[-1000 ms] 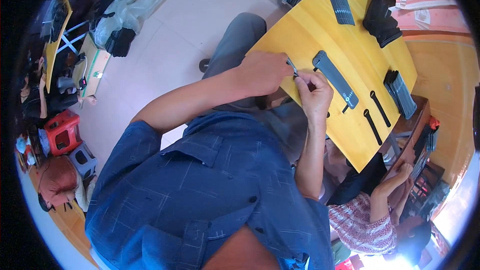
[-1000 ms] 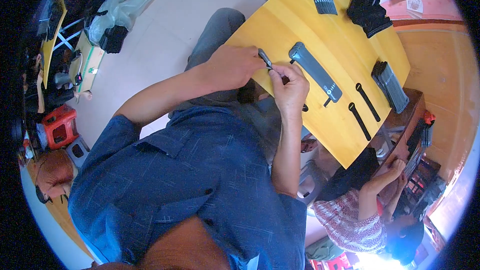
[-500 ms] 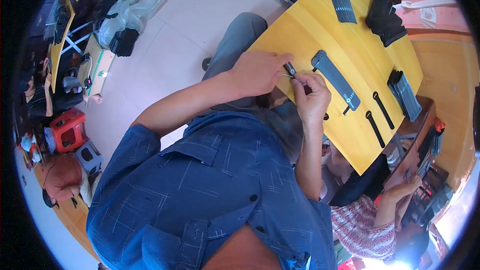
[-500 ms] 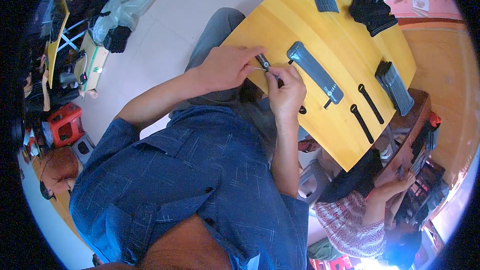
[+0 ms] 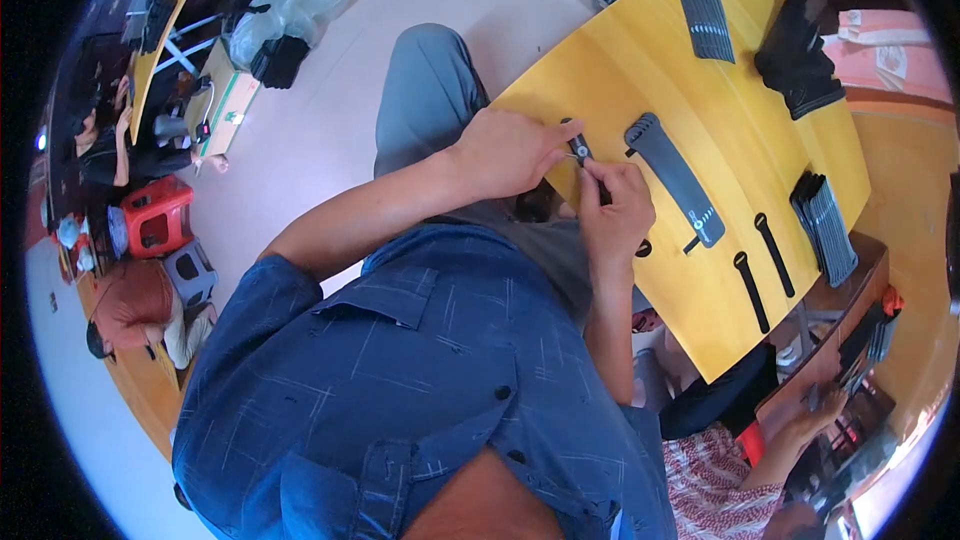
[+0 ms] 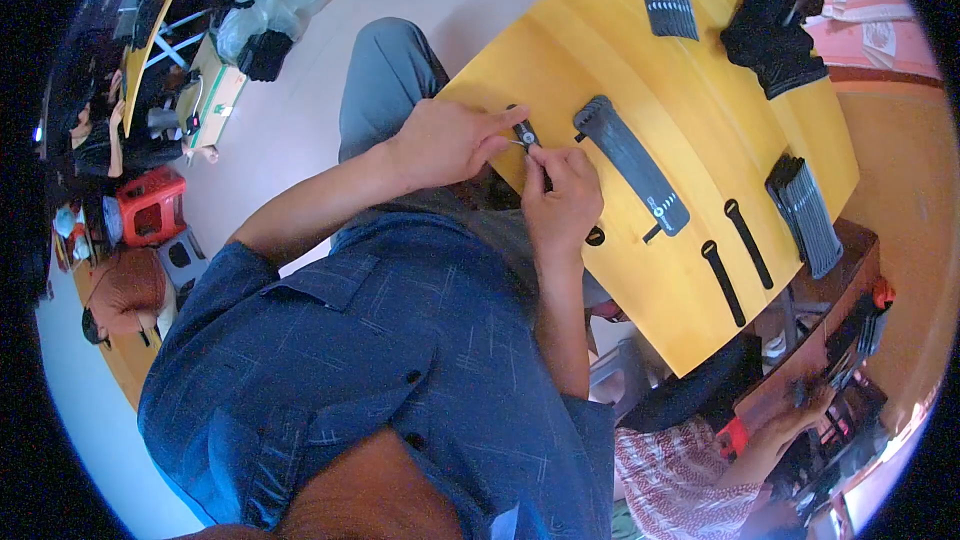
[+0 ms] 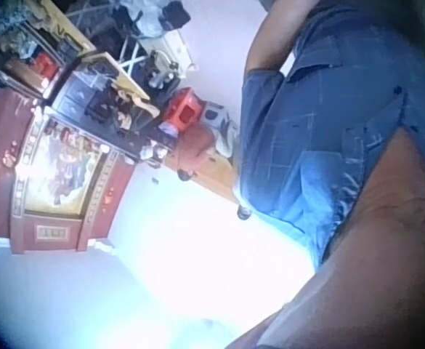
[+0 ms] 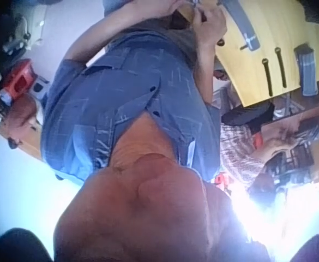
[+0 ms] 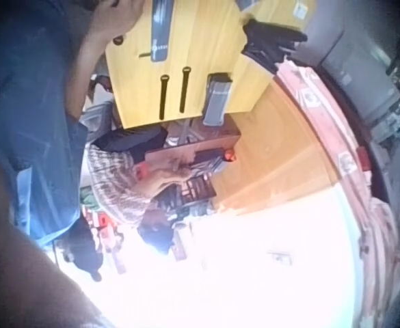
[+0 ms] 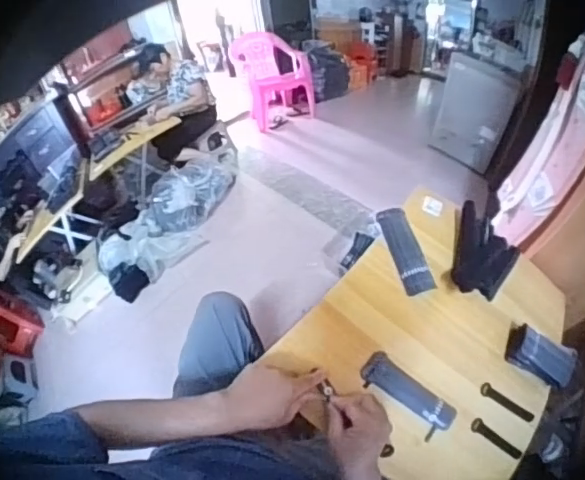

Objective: Manually attaching elastic straps to fabric panels using small fasteners.

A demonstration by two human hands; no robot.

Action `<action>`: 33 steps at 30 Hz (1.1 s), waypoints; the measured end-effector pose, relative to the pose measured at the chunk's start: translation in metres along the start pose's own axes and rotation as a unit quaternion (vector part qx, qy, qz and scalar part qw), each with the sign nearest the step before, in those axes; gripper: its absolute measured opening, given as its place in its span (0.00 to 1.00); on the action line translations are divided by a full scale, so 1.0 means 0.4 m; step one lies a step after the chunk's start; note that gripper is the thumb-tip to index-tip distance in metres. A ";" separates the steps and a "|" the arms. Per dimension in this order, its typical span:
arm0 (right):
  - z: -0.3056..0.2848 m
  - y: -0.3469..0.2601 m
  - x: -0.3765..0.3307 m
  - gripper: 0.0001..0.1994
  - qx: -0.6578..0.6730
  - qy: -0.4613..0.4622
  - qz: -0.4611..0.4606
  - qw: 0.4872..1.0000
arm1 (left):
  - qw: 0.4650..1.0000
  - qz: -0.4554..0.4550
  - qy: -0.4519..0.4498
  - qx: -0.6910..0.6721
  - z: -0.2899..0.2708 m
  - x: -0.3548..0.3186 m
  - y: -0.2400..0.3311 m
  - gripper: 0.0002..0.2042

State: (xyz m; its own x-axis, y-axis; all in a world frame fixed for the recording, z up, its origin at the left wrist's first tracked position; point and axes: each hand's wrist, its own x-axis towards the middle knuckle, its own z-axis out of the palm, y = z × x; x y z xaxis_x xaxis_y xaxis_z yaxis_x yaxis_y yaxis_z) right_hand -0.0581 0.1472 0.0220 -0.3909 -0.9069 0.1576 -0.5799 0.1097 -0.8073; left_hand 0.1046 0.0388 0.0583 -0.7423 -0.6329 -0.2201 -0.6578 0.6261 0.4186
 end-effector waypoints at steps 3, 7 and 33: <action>0.003 0.009 0.000 0.04 0.009 0.008 -0.025 1.000 | 1.000 -0.006 0.020 0.017 0.008 -0.005 0.004 0.23; 0.005 0.011 0.000 0.04 0.023 0.007 -0.035 0.999 | 0.998 -0.032 0.024 0.038 0.008 -0.016 0.022 0.22; -0.008 0.007 -0.004 0.03 -0.024 -0.011 -0.093 0.995 | 0.987 0.075 0.143 0.020 0.053 0.033 -0.079 0.14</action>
State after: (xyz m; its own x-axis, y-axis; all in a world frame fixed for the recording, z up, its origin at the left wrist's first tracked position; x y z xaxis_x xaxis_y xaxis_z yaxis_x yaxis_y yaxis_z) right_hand -0.0615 0.1501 0.0211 -0.2592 -0.9217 0.2887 -0.6744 -0.0413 -0.7372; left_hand 0.1127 0.0201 0.0236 -0.7695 -0.6305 0.1014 -0.5517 0.7363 0.3918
